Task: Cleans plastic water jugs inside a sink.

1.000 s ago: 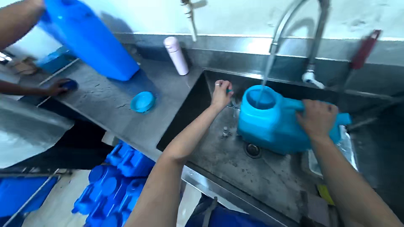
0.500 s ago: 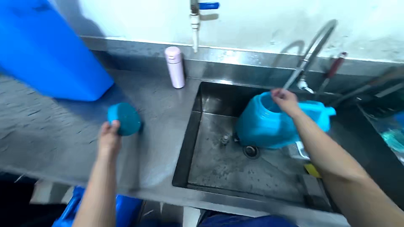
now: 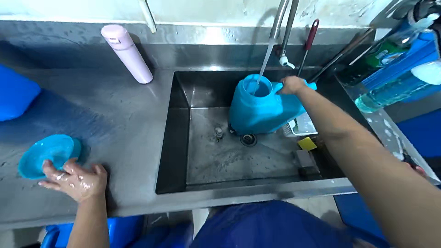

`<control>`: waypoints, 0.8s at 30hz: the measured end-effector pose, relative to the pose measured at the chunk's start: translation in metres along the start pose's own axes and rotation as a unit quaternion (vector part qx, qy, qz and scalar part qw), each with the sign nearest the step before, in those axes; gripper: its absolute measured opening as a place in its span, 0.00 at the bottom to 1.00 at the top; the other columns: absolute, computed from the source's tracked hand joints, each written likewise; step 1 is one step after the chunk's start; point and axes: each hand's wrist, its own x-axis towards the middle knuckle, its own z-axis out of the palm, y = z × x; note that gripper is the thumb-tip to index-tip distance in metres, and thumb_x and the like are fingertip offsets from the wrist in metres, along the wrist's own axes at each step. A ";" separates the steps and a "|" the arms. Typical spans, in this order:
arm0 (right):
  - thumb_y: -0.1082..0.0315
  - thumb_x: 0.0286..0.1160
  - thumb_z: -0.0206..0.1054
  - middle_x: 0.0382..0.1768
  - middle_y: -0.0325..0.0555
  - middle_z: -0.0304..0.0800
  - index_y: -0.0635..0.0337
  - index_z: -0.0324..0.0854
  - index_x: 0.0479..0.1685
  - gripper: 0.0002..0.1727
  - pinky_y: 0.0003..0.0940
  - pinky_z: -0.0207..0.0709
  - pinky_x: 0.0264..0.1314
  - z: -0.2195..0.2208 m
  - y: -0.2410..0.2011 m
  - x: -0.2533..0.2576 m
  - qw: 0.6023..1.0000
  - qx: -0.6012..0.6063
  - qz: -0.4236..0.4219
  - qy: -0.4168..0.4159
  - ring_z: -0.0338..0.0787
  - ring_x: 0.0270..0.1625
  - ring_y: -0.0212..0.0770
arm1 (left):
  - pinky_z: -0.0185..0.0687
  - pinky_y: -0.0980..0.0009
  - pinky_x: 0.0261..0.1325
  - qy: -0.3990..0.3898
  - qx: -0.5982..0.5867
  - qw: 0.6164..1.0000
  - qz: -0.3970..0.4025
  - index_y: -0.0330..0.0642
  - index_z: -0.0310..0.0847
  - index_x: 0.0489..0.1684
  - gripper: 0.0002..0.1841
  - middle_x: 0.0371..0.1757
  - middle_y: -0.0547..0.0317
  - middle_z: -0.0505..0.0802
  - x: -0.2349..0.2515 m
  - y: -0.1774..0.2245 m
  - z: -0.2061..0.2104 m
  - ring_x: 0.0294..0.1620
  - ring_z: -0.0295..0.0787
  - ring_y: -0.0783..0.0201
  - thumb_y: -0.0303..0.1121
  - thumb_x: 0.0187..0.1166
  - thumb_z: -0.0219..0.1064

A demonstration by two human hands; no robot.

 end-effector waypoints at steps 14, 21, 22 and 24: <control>0.65 0.76 0.71 0.64 0.76 0.83 0.79 0.82 0.56 0.22 0.77 0.71 0.64 0.013 0.005 0.023 0.949 0.104 0.024 -0.298 0.81 0.71 0.74 | 0.36 0.28 0.88 -0.101 0.057 0.988 -0.098 0.20 0.58 0.84 0.36 0.87 0.14 0.57 -0.126 0.107 0.001 0.91 0.44 0.21 0.48 0.91 0.52; 0.58 0.73 0.78 0.50 0.71 0.89 0.73 0.83 0.59 0.26 0.73 0.76 0.61 0.045 0.081 -0.022 0.894 0.361 -0.011 -0.265 0.89 0.54 0.68 | 0.66 0.37 0.83 -0.217 -0.056 0.971 0.081 0.26 0.74 0.75 0.22 0.87 0.28 0.66 -0.132 0.253 0.077 0.84 0.68 0.30 0.27 0.84 0.63; 0.60 0.75 0.76 0.50 0.71 0.88 0.72 0.82 0.61 0.25 0.71 0.76 0.60 0.036 0.103 -0.042 0.895 0.363 0.013 -0.261 0.88 0.53 0.67 | 0.67 0.38 0.82 -0.253 -0.083 0.959 0.093 0.27 0.74 0.75 0.22 0.85 0.28 0.70 -0.132 0.274 0.099 0.83 0.70 0.32 0.25 0.83 0.64; 0.63 0.76 0.75 0.53 0.74 0.87 0.74 0.79 0.66 0.26 0.69 0.75 0.63 0.024 0.147 -0.087 0.899 0.353 0.065 -0.251 0.88 0.54 0.67 | 0.65 0.39 0.83 -0.329 -0.138 0.929 0.099 0.28 0.72 0.77 0.23 0.83 0.29 0.73 -0.135 0.316 0.139 0.82 0.71 0.33 0.24 0.83 0.65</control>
